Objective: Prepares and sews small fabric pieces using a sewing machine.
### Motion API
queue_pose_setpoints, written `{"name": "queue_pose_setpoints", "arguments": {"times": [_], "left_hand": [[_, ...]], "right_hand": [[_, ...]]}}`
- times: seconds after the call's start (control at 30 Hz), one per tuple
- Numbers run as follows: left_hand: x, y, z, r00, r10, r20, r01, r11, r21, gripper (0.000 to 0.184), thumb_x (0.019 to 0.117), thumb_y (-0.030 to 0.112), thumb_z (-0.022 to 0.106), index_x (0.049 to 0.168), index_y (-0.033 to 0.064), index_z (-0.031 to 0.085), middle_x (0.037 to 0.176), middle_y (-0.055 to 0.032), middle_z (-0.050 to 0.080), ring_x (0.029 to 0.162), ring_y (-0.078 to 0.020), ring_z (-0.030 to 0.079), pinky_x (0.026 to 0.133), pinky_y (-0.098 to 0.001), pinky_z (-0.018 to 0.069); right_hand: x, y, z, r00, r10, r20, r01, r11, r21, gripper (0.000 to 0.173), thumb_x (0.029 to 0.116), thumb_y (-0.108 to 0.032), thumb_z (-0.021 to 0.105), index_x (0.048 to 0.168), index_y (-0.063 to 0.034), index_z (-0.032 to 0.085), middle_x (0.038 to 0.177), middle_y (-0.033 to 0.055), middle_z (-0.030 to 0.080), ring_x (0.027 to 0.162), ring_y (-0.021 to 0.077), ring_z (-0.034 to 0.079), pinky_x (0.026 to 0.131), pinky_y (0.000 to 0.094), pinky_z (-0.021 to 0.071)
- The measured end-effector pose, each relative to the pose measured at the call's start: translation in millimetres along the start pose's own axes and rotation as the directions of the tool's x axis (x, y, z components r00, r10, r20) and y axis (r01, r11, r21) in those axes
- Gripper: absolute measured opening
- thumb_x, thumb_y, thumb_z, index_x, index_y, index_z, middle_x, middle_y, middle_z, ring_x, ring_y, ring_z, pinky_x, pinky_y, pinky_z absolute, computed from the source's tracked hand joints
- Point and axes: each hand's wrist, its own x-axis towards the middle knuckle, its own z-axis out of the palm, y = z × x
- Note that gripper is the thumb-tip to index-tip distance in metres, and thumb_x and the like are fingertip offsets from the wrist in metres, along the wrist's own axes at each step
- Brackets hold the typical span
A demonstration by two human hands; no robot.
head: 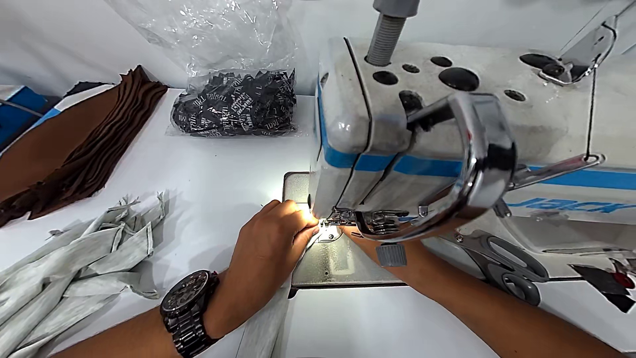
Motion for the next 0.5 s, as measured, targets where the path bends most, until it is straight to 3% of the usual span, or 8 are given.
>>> {"name": "queue_pose_setpoints", "arguments": {"times": [0.13,0.17,0.23,0.27,0.33,0.4,0.5], "left_hand": [[8,-1,-1,1.000,-0.025,-0.011,0.025,1.000,0.007,0.014,0.0914,0.025,0.070,0.081,0.0157,0.073,0.078,0.0041,0.062,0.076,-0.0122,0.062,0.065,-0.0300,0.0512],[9,0,-2,1.000,-0.028,-0.015,0.028,1.000,0.011,0.016,0.0913,0.023,0.070,0.078,0.0146,0.069,0.076,0.0026,0.061,0.075,-0.0136,0.062,0.063,-0.0312,0.0506],[10,2,-2,0.999,-0.029,-0.021,0.029,0.999,0.016,0.017,0.0908,0.020,0.071,0.076,0.0122,0.067,0.075,-0.0004,0.060,0.073,-0.0171,0.062,0.061,-0.0342,0.0500],[11,2,-2,0.999,-0.034,-0.015,0.034,0.999,0.016,0.015,0.0909,0.019,0.072,0.079,0.0111,0.067,0.076,-0.0017,0.062,0.073,-0.0187,0.063,0.062,-0.0361,0.0508],[13,4,-3,0.998,-0.061,0.006,0.061,0.998,0.018,0.013,0.0927,0.020,0.072,0.086,0.0096,0.068,0.075,-0.0032,0.062,0.071,-0.0205,0.062,0.062,-0.0391,0.0514],[15,10,-8,0.992,-0.112,0.053,0.112,0.994,0.005,0.013,0.0954,0.020,0.070,0.093,0.0081,0.067,0.076,-0.0056,0.062,0.071,-0.0236,0.062,0.062,-0.0431,0.0519],[22,20,-17,0.959,-0.228,0.166,0.233,0.973,-0.007,0.017,0.0975,0.022,0.069,0.091,0.0064,0.069,0.076,-0.0095,0.065,0.073,-0.0286,0.066,0.063,-0.0504,0.0524]], "right_hand": [[1,2,-6,0.991,-0.067,-0.119,0.077,0.994,0.081,0.014,0.0841,-0.012,0.079,0.087,-0.0013,0.072,0.081,0.0147,0.069,0.076,0.0261,0.068,0.067,0.0447,0.0534],[-3,8,-12,0.975,-0.127,-0.183,0.148,0.983,0.108,0.012,0.0836,-0.013,0.076,0.089,-0.0032,0.073,0.083,0.0126,0.070,0.081,0.0231,0.070,0.070,0.0421,0.0562],[-17,24,-40,0.969,-0.171,-0.178,0.188,0.979,0.082,0.017,0.0917,-0.022,0.067,0.097,-0.0080,0.074,0.090,0.0095,0.071,0.087,0.0234,0.071,0.073,0.0475,0.0575],[-30,36,-57,0.977,-0.156,-0.145,0.163,0.986,0.032,0.019,0.0956,-0.027,0.064,0.101,-0.0118,0.075,0.093,0.0067,0.072,0.086,0.0235,0.071,0.071,0.0499,0.0581],[-72,72,-85,0.988,-0.096,-0.120,0.085,0.992,-0.094,0.025,0.0995,-0.028,0.056,0.113,-0.0195,0.076,0.110,0.0026,0.072,0.099,0.0237,0.070,0.079,0.0519,0.0593],[-111,110,-89,0.987,-0.047,-0.153,0.022,0.987,-0.160,0.030,0.0980,-0.023,0.053,0.116,-0.0170,0.077,0.119,0.0093,0.070,0.108,0.0329,0.068,0.086,0.0580,0.0560],[-138,135,-84,0.988,-0.030,-0.154,0.008,0.990,-0.141,0.032,0.0990,-0.023,0.052,0.116,-0.0170,0.078,0.126,0.0096,0.069,0.115,0.0303,0.067,0.093,0.0543,0.0562]]}}
